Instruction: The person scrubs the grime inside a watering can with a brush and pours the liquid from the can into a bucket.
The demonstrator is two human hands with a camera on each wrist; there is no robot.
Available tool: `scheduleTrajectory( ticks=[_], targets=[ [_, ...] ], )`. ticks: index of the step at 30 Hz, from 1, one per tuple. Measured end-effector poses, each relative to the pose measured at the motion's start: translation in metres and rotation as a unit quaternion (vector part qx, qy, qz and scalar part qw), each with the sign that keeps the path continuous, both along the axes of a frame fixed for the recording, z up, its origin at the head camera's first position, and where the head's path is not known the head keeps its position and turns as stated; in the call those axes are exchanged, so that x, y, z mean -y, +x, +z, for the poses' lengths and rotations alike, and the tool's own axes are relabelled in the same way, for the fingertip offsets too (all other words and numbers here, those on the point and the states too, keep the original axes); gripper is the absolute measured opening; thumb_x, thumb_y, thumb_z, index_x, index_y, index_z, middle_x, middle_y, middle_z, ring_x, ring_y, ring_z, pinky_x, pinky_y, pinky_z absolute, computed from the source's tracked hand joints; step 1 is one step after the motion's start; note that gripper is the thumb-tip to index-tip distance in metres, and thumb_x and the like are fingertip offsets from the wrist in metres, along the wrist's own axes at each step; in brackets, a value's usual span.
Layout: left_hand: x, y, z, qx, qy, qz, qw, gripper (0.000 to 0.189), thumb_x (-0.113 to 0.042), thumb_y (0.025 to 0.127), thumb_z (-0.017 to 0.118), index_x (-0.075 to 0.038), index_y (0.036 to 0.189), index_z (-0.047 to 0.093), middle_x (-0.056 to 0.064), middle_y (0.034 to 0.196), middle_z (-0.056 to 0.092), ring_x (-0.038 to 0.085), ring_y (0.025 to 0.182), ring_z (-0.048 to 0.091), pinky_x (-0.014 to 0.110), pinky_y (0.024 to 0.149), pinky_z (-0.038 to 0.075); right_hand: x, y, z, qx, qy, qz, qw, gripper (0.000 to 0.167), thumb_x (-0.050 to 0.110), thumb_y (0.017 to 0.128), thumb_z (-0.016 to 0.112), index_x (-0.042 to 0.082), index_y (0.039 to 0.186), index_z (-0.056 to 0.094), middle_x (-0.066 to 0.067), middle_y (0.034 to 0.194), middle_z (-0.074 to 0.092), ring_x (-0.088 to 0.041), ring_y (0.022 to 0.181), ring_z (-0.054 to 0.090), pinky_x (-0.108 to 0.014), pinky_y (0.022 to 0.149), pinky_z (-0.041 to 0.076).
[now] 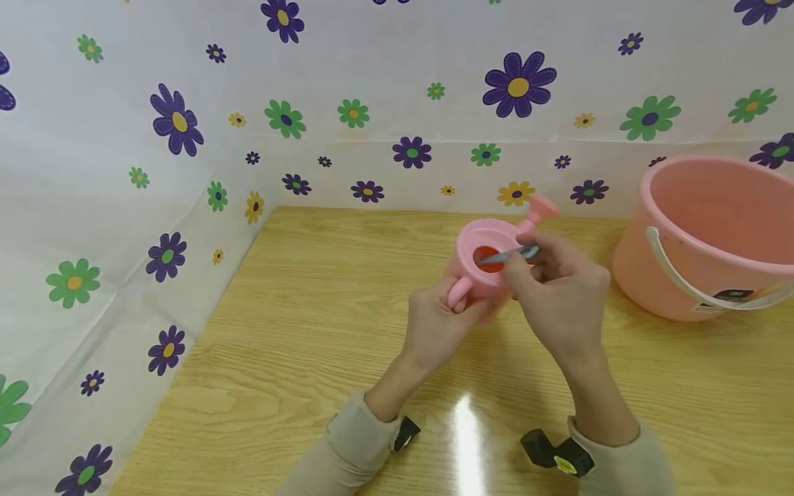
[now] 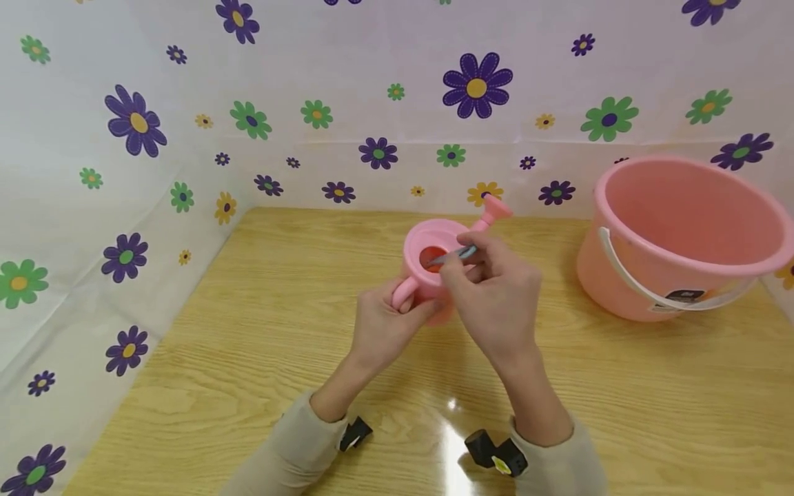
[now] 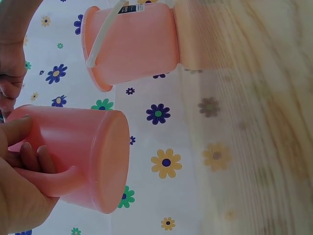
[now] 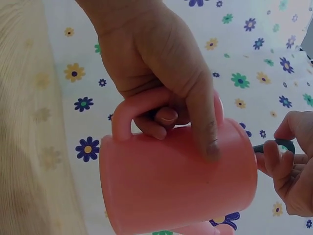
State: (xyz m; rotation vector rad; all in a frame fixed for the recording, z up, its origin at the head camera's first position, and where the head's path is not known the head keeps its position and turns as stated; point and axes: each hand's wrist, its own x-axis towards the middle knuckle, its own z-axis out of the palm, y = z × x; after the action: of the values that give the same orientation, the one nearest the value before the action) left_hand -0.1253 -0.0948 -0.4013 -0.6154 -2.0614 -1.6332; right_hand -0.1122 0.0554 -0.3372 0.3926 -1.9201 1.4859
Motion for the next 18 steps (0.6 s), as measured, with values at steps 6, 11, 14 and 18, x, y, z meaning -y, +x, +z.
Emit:
scheduleTrajectory(
  ticks=[6,11,14,18],
  targets=[
    [0.0025,-0.0031,-0.0012,0.01,-0.017,0.022,0.9996,0.034,-0.007,0.08,0.082,-0.007,0.066,0.051,-0.007,0.055,0.032,0.002,0.051,0.035,0.018,0.048,0.032,-0.0021,0.0028,0.0028,-0.014,-0.015,0.007,0.9998,0.029,-0.009,0.085,0.056,-0.005,0.109,0.073,-0.019,0.074,0.068,-0.008,0.045,0.054,-0.016,0.044,0.043],
    [0.0023,-0.0041,-0.0022,0.005,-0.019,0.023,0.9995,0.043,-0.009,0.08,0.083,-0.007,0.061,0.044,-0.007,0.056,0.032,0.004,0.053,0.038,0.018,0.05,0.033,0.0002,-0.0006,0.0005,-0.011,-0.01,0.037,0.9992,0.02,-0.007,0.091,0.059,-0.006,0.104,0.074,-0.018,0.071,0.067,-0.009,0.044,0.052,-0.017,0.044,0.042],
    [0.0014,-0.0043,-0.0026,-0.005,-0.021,0.006,0.9997,0.034,-0.011,0.08,0.083,-0.006,0.067,0.053,-0.006,0.057,0.034,0.005,0.054,0.04,0.017,0.051,0.036,0.0006,-0.0025,-0.0012,0.002,-0.007,0.047,0.9989,0.012,0.0,0.094,0.063,-0.006,0.097,0.074,-0.014,0.065,0.064,-0.011,0.043,0.051,-0.018,0.044,0.043],
    [0.001,-0.0044,-0.0018,-0.017,-0.034,-0.003,0.9993,0.02,-0.012,0.081,0.083,-0.004,0.085,0.065,-0.002,0.06,0.043,0.006,0.055,0.045,0.017,0.053,0.039,-0.0051,-0.0021,0.0013,0.017,-0.029,0.04,0.9986,0.011,0.003,0.094,0.065,-0.005,0.097,0.074,-0.011,0.062,0.062,-0.012,0.039,0.049,-0.02,0.04,0.04]
  ],
)
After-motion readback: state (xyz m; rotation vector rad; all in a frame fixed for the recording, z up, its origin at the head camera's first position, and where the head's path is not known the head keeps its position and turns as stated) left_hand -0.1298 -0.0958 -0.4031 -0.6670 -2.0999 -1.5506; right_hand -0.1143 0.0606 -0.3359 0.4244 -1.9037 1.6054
